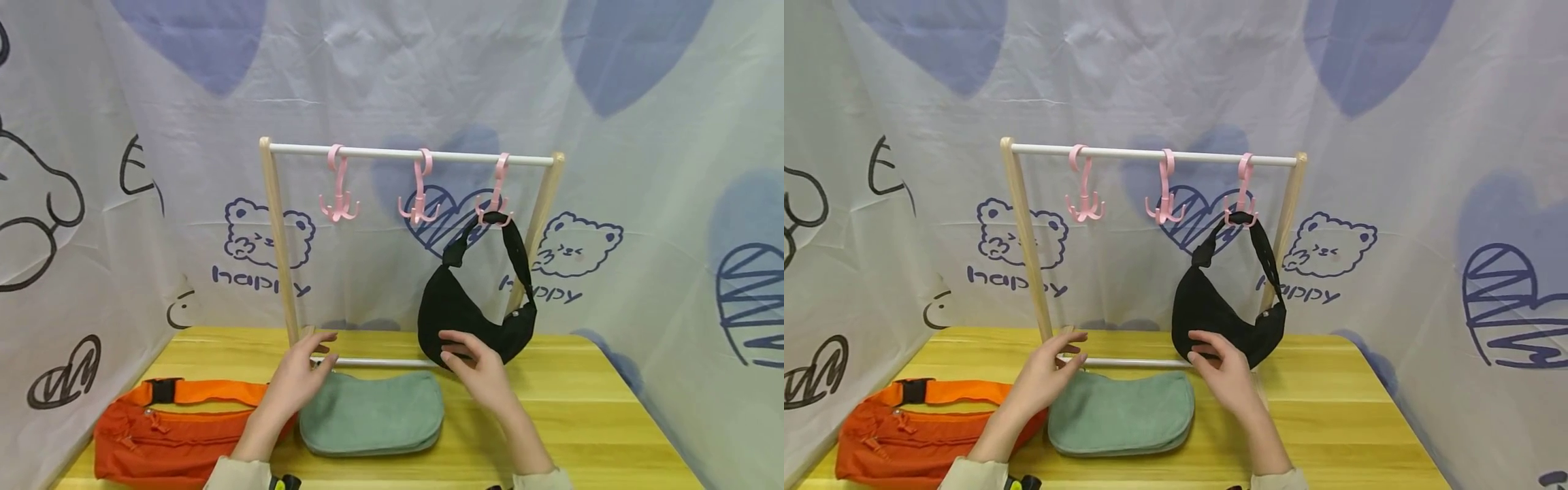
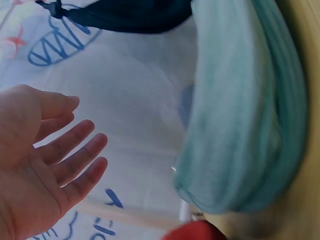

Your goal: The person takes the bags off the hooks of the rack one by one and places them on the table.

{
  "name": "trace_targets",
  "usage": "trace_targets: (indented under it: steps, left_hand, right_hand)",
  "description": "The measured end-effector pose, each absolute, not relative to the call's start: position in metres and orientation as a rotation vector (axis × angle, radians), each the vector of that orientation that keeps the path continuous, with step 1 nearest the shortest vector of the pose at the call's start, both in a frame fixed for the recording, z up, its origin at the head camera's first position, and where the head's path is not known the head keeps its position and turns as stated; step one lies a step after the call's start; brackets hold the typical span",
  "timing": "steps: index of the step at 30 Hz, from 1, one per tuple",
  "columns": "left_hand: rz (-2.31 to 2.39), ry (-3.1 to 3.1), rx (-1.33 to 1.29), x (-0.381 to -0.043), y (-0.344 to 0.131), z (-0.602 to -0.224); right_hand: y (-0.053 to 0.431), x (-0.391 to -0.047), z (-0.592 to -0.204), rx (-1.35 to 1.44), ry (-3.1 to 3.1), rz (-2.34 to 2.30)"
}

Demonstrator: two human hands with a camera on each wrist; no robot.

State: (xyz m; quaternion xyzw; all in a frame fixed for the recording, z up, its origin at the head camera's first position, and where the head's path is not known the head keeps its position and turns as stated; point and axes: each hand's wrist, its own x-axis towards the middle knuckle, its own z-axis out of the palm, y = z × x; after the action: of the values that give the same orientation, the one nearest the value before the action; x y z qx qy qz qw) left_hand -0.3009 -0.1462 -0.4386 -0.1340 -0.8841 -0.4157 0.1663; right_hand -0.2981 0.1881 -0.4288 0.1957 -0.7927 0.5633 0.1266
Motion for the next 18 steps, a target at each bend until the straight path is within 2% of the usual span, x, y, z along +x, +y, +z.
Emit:
trace_targets:
  steps: [10,18]
  left_hand:
    - [-1.226,-2.279,-0.553,-0.292,-0.121,-0.411]
    - [-1.295,-2.173,-0.677,-0.294,-0.091,-0.381]
  right_hand:
    - [0.199,-0.284,-0.395,0.582,-1.897,1.673]
    - [0.209,-0.287,-0.360,0.737,-1.665,1.577]
